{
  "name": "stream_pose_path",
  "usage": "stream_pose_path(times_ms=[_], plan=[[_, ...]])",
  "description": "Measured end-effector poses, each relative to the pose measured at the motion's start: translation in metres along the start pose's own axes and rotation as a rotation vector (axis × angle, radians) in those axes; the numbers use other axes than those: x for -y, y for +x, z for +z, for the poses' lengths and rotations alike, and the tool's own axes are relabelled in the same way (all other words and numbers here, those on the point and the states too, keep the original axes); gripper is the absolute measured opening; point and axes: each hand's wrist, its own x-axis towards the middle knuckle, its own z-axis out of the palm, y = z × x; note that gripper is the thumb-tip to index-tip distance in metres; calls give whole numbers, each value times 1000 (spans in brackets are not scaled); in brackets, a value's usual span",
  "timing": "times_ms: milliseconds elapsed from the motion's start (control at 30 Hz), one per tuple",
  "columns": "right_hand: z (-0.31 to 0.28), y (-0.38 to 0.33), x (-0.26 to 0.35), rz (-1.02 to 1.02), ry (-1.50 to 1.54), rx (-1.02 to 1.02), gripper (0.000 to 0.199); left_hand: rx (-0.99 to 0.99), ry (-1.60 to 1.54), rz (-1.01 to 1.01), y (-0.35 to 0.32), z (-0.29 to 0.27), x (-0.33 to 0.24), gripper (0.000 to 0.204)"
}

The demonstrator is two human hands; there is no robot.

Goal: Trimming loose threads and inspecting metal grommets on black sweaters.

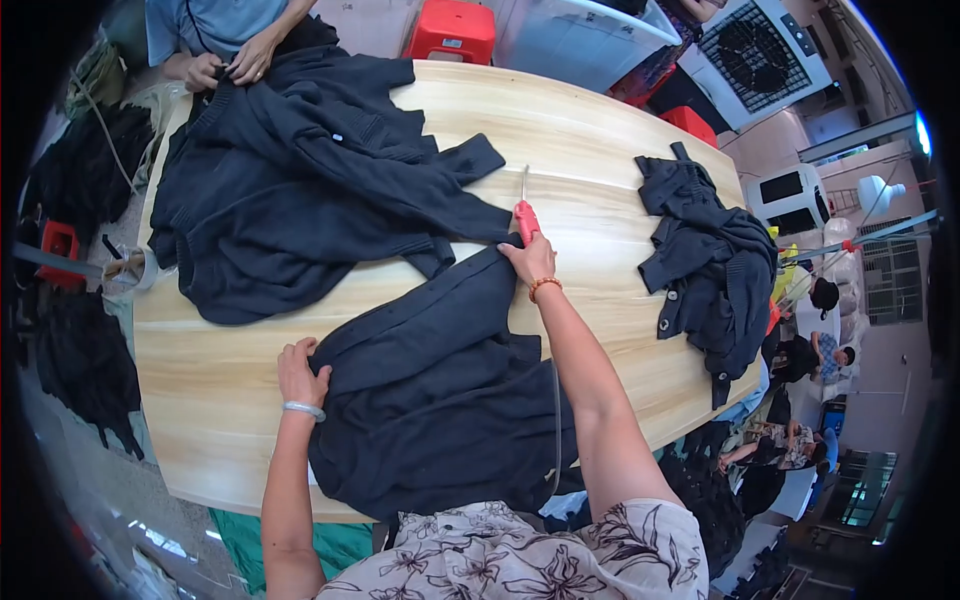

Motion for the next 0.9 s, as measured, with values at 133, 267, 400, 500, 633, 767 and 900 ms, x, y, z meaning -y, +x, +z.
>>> stream_pose_path(times_ms=[133,267,400,500,633,767,900], plan=[[-15,-10,3,-21,99,266,37,-121,-28,36,-4,-21,-17,23],[-112,-25,-38,-360,210,163,26,-281,-101,290,-46,-67,-57,31],[-233,-70,-121,-361,194,239,36,-250,17,544,-121,-53,-98,26],[-253,-126,-171,-536,-377,264,43,67,129,372,-178,1,-81,35],[-249,-191,-190,-384,-439,237,31,129,-60,129,-215,16,-93,45],[-237,-232,-162,-261,-80,619,36,51,-131,17,-226,40,-84,38],[-214,-263,-133,-533,-57,902,38,25,-87,5,-224,55,-77,35]])
